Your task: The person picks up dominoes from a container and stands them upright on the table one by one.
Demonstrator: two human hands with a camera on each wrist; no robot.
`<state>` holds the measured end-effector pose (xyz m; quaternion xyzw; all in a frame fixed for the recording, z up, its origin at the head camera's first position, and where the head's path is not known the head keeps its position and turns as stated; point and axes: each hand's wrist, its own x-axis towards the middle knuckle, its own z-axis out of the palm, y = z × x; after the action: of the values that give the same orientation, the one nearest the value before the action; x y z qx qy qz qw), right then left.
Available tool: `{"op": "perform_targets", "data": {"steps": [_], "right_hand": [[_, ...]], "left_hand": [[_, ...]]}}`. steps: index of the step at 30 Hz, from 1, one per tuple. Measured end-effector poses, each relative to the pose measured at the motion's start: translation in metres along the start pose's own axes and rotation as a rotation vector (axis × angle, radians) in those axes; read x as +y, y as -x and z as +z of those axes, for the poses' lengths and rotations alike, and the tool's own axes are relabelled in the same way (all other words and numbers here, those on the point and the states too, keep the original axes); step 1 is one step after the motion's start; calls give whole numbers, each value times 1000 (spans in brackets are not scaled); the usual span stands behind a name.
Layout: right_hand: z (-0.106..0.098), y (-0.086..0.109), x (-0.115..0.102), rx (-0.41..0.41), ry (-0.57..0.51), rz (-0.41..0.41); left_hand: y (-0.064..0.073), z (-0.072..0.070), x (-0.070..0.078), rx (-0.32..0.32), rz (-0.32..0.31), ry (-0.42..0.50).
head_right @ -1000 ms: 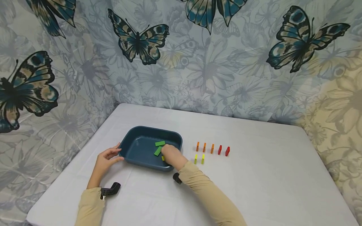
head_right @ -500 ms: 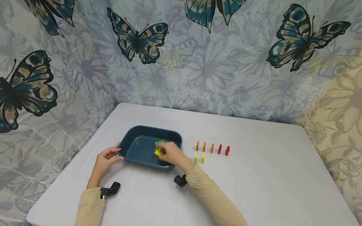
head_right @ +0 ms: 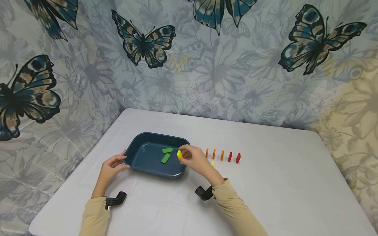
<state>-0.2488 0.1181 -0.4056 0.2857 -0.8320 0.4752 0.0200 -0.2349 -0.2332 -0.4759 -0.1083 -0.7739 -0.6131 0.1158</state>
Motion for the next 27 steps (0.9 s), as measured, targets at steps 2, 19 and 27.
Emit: {"op": "perform_targets", "data": {"steps": [2, 19, 27], "right_hand": [[-4, 7, 3, 27, -34, 24], [-63, 70, 8, 308, 112, 179], [-60, 86, 58, 255, 79, 278]], "left_hand": [[2, 0, -1, -9, -16, -2], [1, 0, 23, -33, -23, -5], [-2, -3, -3, -14, -23, 24]]}}
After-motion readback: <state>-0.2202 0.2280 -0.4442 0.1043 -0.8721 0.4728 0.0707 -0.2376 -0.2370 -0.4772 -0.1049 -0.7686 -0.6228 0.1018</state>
